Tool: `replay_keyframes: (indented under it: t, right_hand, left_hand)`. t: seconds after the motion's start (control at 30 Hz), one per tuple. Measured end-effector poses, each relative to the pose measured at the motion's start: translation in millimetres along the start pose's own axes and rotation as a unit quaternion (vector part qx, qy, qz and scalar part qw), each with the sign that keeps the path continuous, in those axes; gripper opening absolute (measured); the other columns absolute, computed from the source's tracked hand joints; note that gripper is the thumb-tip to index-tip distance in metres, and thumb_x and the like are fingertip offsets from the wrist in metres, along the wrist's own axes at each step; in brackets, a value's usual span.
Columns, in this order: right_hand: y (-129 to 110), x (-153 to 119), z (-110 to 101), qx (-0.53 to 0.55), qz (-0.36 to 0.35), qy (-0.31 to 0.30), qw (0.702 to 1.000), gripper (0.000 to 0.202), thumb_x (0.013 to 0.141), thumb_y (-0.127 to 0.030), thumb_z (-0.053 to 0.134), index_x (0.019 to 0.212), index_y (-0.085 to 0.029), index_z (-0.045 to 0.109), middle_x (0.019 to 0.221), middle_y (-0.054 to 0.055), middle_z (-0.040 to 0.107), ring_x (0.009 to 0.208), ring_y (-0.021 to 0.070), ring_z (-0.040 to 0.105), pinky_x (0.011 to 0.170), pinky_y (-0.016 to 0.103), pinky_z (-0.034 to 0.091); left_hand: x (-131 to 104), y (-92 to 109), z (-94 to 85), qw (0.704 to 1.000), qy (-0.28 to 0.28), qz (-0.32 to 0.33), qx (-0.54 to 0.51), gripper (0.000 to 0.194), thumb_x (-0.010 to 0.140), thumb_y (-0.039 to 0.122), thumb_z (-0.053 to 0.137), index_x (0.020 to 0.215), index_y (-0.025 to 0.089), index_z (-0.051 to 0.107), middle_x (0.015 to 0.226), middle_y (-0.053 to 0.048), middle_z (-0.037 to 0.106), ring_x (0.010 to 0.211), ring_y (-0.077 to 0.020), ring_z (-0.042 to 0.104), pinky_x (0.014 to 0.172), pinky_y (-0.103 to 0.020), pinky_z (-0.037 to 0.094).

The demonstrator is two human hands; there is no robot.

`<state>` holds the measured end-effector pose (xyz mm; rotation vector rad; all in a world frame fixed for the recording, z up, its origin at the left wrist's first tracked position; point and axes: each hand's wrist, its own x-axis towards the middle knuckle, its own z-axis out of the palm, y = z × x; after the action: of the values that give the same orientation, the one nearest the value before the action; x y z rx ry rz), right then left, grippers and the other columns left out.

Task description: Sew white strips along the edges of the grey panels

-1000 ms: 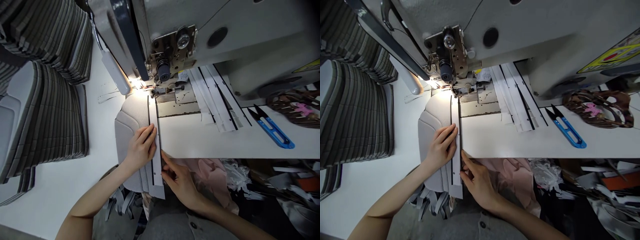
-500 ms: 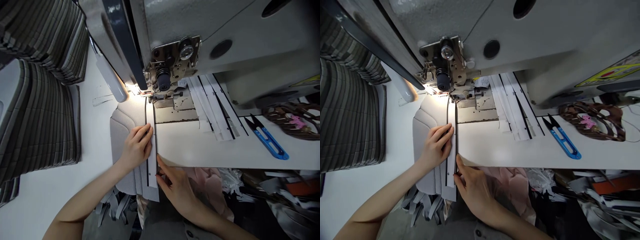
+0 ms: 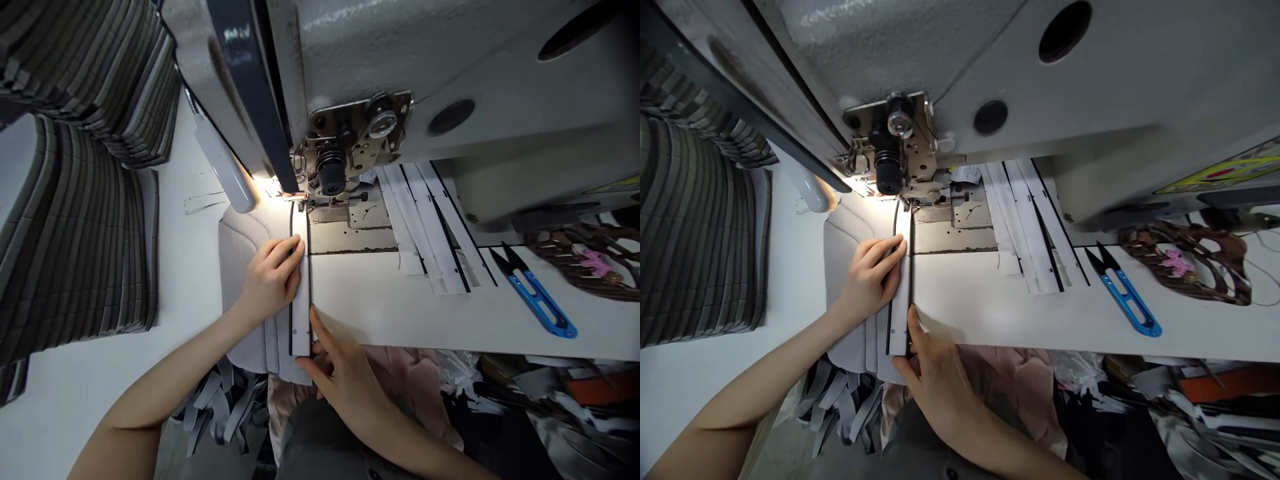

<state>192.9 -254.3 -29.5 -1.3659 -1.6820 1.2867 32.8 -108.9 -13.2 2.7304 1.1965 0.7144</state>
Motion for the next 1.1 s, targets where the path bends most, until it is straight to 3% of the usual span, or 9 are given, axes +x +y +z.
replay_keyframes:
  t: [0.23, 0.63, 0.9, 1.1]
  right_hand:
    - [-16.3, 21.5, -14.5, 0.03, 0.076, -0.04, 0.996, 0.071, 0.088, -0.018, 0.064, 0.154, -0.011, 0.039, 0.068, -0.002, 0.066, 0.049, 0.0122, 0.056, 0.052, 0.024, 0.048]
    - [-26.5, 51.2, -25.0, 0.042, 0.111, 0.0, 0.993, 0.074, 0.079, -0.011, 0.07, 0.149, -0.007, 0.045, 0.065, -0.005, 0.061, 0.051, 0.0097, 0.052, 0.059, 0.025, 0.048]
    - [-22.8, 64.1, -28.8, -0.017, 0.081, 0.018, 0.996, 0.067, 0.082, -0.012, 0.071, 0.145, -0.003, 0.049, 0.065, -0.004, 0.06, 0.053, 0.0113, 0.052, 0.061, 0.026, 0.048]
    - [-18.0, 73.3, -30.5, -0.061, 0.047, 0.039, 0.996, 0.061, 0.085, -0.013, 0.069, 0.143, -0.003, 0.052, 0.067, -0.002, 0.065, 0.053, 0.0129, 0.054, 0.061, 0.027, 0.048]
  left_hand:
    - [12.8, -11.5, 3.1, 1.0, 0.018, 0.019, -0.012, 0.04, 0.095, 0.011, 0.047, 0.131, 0.017, 0.06, 0.126, -0.014, 0.066, 0.108, -0.026, 0.06, 0.093, -0.045, 0.054]
    - [30.3, -27.6, 8.4, 0.998, 0.029, 0.047, -0.008, 0.034, 0.094, 0.01, 0.046, 0.122, 0.014, 0.063, 0.117, -0.016, 0.068, 0.106, -0.0255, 0.062, 0.092, -0.044, 0.055]
    - [24.0, -21.2, 5.3, 0.998, 0.039, 0.05, -0.005, 0.032, 0.092, 0.008, 0.05, 0.121, 0.012, 0.063, 0.115, -0.016, 0.069, 0.106, -0.0258, 0.062, 0.092, -0.044, 0.056]
    - [15.8, -15.7, 5.0, 0.999, 0.037, 0.038, -0.003, 0.034, 0.094, 0.012, 0.051, 0.127, 0.016, 0.061, 0.12, -0.014, 0.068, 0.108, -0.0259, 0.062, 0.091, -0.044, 0.057]
